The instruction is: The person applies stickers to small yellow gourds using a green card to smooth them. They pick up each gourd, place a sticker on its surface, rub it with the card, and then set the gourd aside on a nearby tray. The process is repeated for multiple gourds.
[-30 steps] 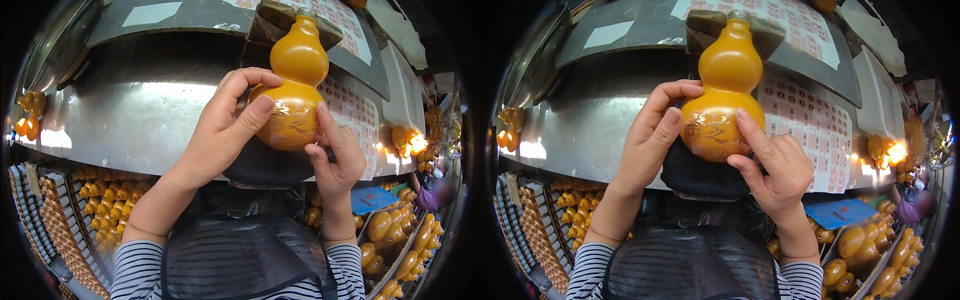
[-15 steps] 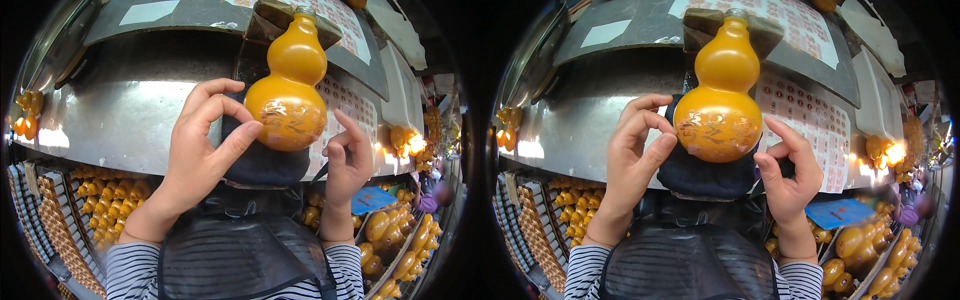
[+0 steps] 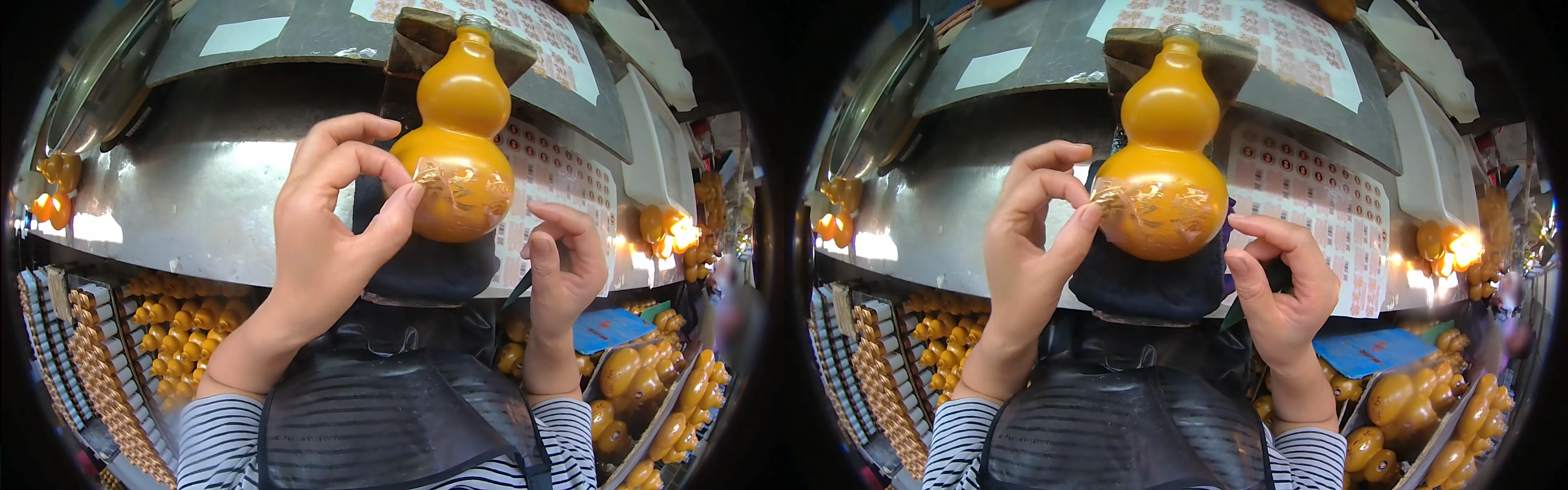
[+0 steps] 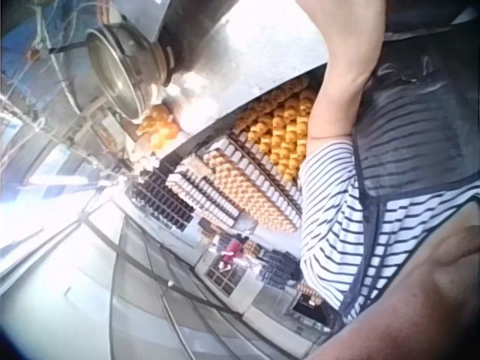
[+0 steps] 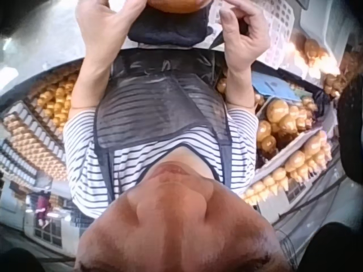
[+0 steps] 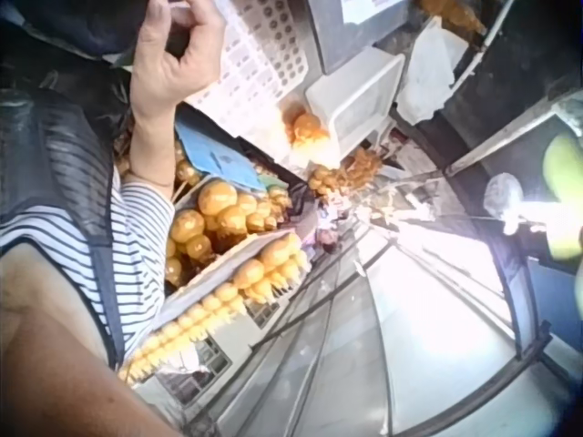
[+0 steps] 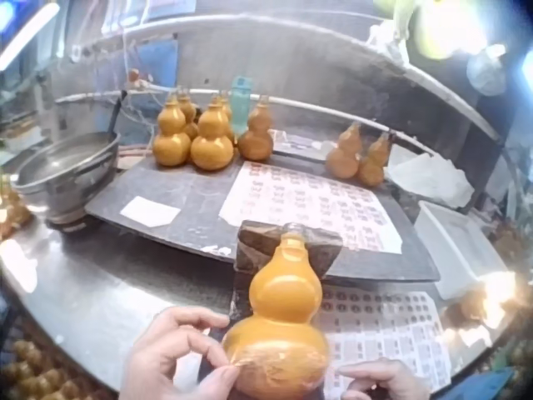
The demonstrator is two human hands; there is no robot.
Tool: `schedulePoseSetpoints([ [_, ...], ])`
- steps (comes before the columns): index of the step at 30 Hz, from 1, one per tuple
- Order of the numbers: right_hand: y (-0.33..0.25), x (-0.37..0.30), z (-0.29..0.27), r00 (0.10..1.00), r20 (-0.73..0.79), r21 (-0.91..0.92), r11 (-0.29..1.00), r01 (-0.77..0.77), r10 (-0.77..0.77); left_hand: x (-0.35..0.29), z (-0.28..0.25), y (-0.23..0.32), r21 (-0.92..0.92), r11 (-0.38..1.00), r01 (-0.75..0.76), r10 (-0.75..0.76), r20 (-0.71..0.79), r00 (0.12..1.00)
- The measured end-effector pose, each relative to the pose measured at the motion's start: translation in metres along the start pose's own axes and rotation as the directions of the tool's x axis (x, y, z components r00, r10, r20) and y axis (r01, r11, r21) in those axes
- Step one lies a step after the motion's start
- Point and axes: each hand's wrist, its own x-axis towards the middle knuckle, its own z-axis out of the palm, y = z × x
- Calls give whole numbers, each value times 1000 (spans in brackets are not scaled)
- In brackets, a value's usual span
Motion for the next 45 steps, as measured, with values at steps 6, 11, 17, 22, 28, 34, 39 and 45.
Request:
schedulePoseSetpoints([
  [6,-25,48,-1,988,156,65,998,-2,-9,28,1,50,-507,861,48,57,189,980],
  [11,-27,66,-14,933,359,592,773,-228,0,39,3,54,-597,802,25,113,192,975],
  [17,9,117,-91,996,61,106,992,-72,65,28,-17,-7,-119,964,-238,264,303,916],
  [22,126,184,-208,896,-96,-34,898,-439,434,14,8,-16,129,979,-156,111,304,946],
  [28,218,195,-227,895,-132,-604,681,-414,427,7,12,6,281,954,-106,29,265,964],
  [34,231,193,-247,883,-278,-567,677,-469,379,4,23,23,342,939,-42,-31,204,979],
  [39,176,150,-230,891,-454,-615,728,-304,-12,10,23,11,238,970,-52,-6,237,971],
  [45,62,-10,-100,950,-144,-349,884,-310,276,6,22,-8,174,981,-85,55,170,984],
])
